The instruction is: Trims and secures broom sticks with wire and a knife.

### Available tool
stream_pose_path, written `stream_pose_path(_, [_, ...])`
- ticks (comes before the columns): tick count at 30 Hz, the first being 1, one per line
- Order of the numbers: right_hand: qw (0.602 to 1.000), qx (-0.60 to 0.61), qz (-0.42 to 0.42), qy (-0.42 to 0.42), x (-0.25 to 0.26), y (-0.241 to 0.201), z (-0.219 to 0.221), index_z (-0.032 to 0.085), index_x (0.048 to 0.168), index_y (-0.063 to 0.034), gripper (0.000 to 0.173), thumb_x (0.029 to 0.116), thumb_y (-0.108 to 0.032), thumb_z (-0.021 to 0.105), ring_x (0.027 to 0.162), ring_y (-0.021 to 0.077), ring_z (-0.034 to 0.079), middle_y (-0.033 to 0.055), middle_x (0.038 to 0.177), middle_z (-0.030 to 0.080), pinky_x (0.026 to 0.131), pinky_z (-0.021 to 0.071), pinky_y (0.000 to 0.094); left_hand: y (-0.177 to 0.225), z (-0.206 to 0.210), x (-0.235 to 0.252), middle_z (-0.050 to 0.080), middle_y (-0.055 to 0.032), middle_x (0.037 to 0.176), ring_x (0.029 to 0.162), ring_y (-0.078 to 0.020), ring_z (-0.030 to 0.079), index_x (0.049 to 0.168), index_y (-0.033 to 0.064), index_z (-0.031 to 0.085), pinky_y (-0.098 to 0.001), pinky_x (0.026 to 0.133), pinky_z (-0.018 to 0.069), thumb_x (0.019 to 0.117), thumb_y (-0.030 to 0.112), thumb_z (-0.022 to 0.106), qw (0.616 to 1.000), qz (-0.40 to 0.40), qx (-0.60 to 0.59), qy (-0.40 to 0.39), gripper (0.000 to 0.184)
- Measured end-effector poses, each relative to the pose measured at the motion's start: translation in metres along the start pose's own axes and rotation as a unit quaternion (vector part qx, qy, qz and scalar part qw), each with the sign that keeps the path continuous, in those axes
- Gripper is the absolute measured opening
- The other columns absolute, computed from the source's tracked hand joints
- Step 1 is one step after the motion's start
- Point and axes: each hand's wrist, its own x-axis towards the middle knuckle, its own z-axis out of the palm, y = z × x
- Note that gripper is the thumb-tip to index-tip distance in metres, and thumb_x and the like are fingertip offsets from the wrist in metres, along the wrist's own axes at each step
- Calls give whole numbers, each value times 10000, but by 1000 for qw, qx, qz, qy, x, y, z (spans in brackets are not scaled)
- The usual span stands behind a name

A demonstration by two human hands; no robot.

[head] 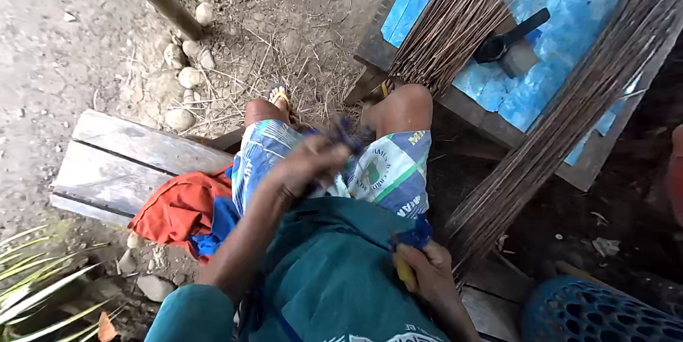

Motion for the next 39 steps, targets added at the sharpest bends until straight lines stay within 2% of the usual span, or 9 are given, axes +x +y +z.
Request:
stream_pose_path(3, [990,-99,-100,20,18,-1,0,722,1074,-186,130,1033,-187,598,537,-50,586,-103,759,688,475,522,133,-22,45,-8,579,129,658,510,39,495,979,186,646,-137,482,436,997,176,600,981,-70,-44,-174,51])
stream_pose_path(6, [984,-136,-110,-19,0,2,-8,714,1071,-197,105,1032,-210,618,571,-69,604,-109,777,693,509,537,119,-10,10,-8,564,144,617,496,52,482,921,247,707,-135,477,422,963,284,627,996,-7,-63,-58,98])
stream_pose_path(10, [990,-127,-58,-4,-31,10,-19,753,1071,-249,140,1000,-194,646,665,-59,633,-118,847,724,606,556,136,22,-66,4,601,39,653,476,-42,547,1096,123,652,-194,444,494,962,446,673,990,88,-103,31,351])
stream_pose_path(14, [1000,11,0,1,-13,12,-14,758,1083,-223,159,1023,-258,616,512,-50,567,-82,760,702,449,493,123,-4,4,0,570,93,598,480,0,512,885,194,680,-178,468,454,922,305,668,998,-19,-38,-50,118])
stream_pose_path(16, [995,98,31,-14,-6,13,-18,771,1062,-210,183,997,-326,646,492,-37,547,-73,698,678,441,471,139,-22,33,-1,560,119,633,509,26,498,937,185,659,-146,489,440,972,223,619,986,-52,-53,-147,65])
stream_pose_path(23, [983,151,106,-21,-18,11,-27,774,1057,-192,174,984,-298,657,511,-14,598,-25,749,722,459,509,143,3,-23,6,621,31,667,490,-32,551,1055,143,686,-191,479,511,949,406,698,988,40,-149,-9,284])
stream_pose_path(30, [956,268,123,-13,34,-7,9,730,1022,-88,200,918,-258,744,463,-11,534,-3,719,686,432,466,143,-28,31,9,630,99,693,534,29,547,956,177,699,-140,518,483,939,305,736,975,-18,-144,-170,134])
stream_pose_path(36, [994,52,97,8,-10,6,-8,761,1004,-199,118,961,-252,664,482,-47,539,-76,689,680,431,456,125,22,-46,25,628,77,683,486,11,521,1005,175,652,-153,453,463,980,366,596,993,101,-56,40,201])
stream_pose_path(39, [986,89,122,73,-41,16,-24,774,971,-207,131,933,-193,649,471,-46,538,-64,682,692,431,450,123,57,-113,31,503,125,571,464,20,472,971,215,577,-140,461,434,1110,431,300,947,182,-165,208,378])
